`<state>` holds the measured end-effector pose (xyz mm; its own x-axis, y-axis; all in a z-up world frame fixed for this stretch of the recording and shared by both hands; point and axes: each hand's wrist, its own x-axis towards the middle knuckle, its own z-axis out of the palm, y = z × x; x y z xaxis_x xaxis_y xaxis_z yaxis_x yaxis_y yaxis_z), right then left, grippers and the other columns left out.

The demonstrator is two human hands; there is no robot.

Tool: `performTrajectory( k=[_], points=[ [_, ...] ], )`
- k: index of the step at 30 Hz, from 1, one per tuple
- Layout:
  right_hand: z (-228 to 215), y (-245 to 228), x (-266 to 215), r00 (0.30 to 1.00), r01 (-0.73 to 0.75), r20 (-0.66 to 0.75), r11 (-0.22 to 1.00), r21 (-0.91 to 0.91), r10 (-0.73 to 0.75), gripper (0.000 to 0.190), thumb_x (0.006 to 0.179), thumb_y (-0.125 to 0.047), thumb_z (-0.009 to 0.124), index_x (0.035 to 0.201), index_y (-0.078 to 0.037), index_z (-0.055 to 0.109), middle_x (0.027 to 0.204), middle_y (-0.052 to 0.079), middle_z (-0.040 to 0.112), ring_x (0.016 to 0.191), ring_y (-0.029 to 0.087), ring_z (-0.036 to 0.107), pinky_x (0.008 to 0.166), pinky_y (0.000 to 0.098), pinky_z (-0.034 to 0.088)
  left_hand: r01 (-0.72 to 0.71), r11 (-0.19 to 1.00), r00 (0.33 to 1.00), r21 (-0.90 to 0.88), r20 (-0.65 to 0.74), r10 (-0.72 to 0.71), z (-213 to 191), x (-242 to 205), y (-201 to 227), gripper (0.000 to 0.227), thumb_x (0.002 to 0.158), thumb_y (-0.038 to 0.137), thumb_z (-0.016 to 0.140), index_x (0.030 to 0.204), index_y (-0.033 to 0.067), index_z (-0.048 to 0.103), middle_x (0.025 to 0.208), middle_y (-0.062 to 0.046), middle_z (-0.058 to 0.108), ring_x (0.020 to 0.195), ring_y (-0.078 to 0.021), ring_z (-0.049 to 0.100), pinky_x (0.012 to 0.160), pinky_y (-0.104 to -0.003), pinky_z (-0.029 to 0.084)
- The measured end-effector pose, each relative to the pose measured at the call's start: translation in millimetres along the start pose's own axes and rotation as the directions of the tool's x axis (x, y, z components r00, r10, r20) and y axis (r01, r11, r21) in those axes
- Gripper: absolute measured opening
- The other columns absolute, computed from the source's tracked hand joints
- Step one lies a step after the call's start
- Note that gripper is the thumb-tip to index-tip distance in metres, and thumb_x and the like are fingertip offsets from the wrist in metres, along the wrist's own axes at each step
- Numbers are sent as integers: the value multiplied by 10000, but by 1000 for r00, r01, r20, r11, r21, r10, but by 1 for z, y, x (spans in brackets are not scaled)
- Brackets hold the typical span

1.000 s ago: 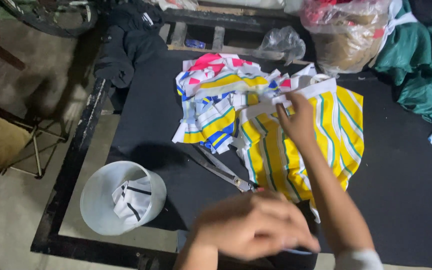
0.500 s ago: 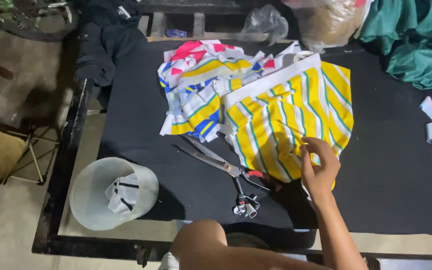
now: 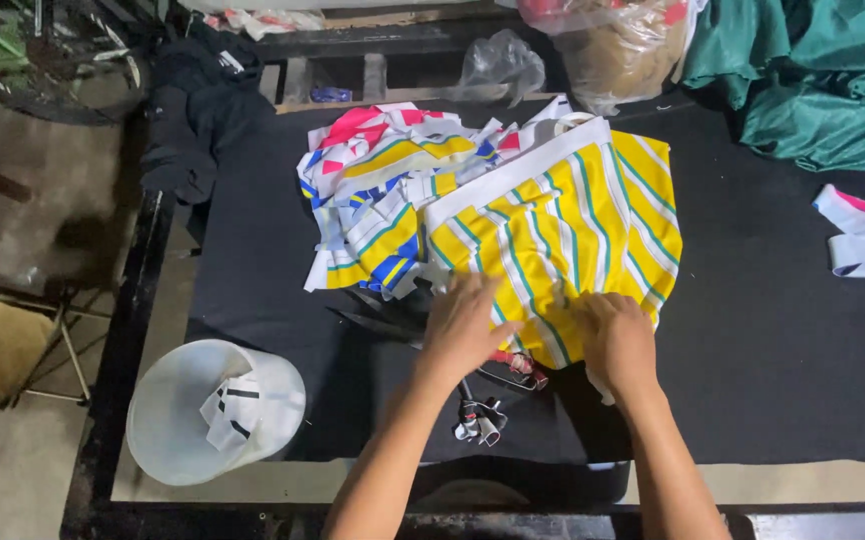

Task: The person uses shears to cut a yellow and white striped fabric into strips on a black table. They repeatedly adjust the fabric, cut along the stripes, and place the cut pieces into a white bucket. The workspace includes other fabric scraps and a green tarp in the background.

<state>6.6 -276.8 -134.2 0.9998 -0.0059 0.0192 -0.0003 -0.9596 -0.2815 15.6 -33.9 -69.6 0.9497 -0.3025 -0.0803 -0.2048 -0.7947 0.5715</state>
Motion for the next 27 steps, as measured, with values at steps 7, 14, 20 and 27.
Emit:
performTrajectory(
  k=[7,14,20,27],
  points=[
    [-13,4,-1,955,196,-282,906,376,-89,202,973,-74,678,1164,-50,737,969,144,732,950,365,707,850,453,574,-47,992,905,113,-417,90,57,39,-63,357,703,78,838,1016,162,686,980,11,610,1023,-262,622,807,-445,531],
    [-39,-8,-2,946,272,-246,930,249,-211,472,867,-430,794,1202,-102,738,1155,149,708,1144,338,638,1000,467,499,-48,991,408,-123,-908,-93,-18,31,-75,212,979,61,651,1172,137,695,1114,-66,629,1068,-268,589,928,-411,472],
    [-29,13,3,955,116,-285,986,122,-77,607,870,-562,763,1213,-64,719,1225,193,647,1196,384,587,988,499,480,267,960,618,-82,-750,-236,24,8,-85,311,977,462,626,1082,170,643,1025,-62,593,1023,-312,588,901,-467,456],
    [-48,-15,-9,941,295,140,950,106,-308,426,662,-450,906,978,-179,821,1163,77,730,1195,334,636,1101,510,437,269,962,743,-44,-626,-237,71,24,-109,425,930,530,682,1120,151,658,1198,-51,590,1179,-302,525,911,-463,464]
  ],
)
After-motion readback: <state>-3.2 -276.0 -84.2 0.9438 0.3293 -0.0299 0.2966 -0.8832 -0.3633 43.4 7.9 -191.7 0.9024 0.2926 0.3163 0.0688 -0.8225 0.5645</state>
